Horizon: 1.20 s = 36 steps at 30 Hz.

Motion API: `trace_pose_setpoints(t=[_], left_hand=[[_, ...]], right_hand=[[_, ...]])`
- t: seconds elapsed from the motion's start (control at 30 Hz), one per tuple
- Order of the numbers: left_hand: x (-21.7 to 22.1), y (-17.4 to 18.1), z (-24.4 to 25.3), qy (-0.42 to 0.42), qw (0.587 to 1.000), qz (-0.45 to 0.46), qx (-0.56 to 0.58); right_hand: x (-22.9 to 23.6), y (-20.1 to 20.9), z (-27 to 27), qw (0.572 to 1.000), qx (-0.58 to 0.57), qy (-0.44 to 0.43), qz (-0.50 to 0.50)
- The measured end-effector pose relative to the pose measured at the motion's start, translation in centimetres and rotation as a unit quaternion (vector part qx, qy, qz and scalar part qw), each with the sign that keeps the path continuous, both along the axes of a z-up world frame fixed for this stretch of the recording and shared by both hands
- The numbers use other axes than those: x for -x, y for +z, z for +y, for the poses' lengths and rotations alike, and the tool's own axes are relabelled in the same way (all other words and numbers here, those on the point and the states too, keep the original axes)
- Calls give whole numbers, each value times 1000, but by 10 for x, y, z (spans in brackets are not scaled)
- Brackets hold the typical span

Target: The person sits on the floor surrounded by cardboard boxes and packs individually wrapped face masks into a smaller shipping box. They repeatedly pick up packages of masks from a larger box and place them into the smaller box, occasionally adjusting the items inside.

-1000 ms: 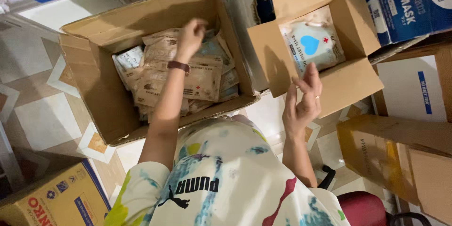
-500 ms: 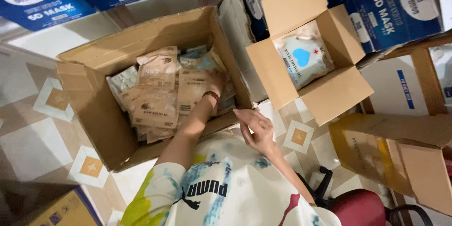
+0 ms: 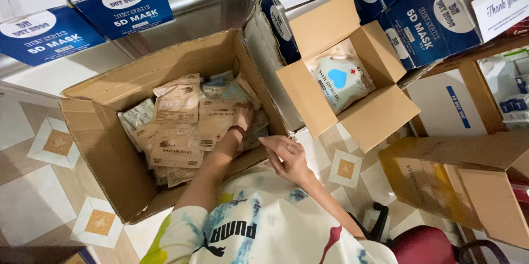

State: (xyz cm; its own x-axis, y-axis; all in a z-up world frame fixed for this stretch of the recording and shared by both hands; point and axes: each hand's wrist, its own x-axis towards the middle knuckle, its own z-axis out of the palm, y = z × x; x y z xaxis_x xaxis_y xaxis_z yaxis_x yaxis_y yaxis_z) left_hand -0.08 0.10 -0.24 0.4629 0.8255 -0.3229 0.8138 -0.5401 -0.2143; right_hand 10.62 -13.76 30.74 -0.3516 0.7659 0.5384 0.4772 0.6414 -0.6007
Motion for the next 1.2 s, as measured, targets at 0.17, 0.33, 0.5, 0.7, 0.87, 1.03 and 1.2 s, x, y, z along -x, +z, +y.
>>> trace_pose_setpoints(t=[0.17,0.33,0.5,0.7,0.87,1.03,1.2], left_hand=[[12,-9,-6,101,975,-196,28],[54,5,11,114,956,-245,-115],[103,51,10,186,857,-480,-30],[139,121,6,277,719,-637,16],[160,176,-18,263,644,-718,-27],[160,218,-35,214,498,-840,26],[157,223,-36,242,424,-870,75]], right_hand=[[0,0,4,1000,-10,15,6],[-2,-1,5,1000,18,17,18],[0,-3,8,998,46,20,35],[2,-7,10,991,115,-50,39],[2,-15,20,981,171,-95,4],[8,-17,30,958,271,-84,48],[12,-10,30,953,254,-46,157]])
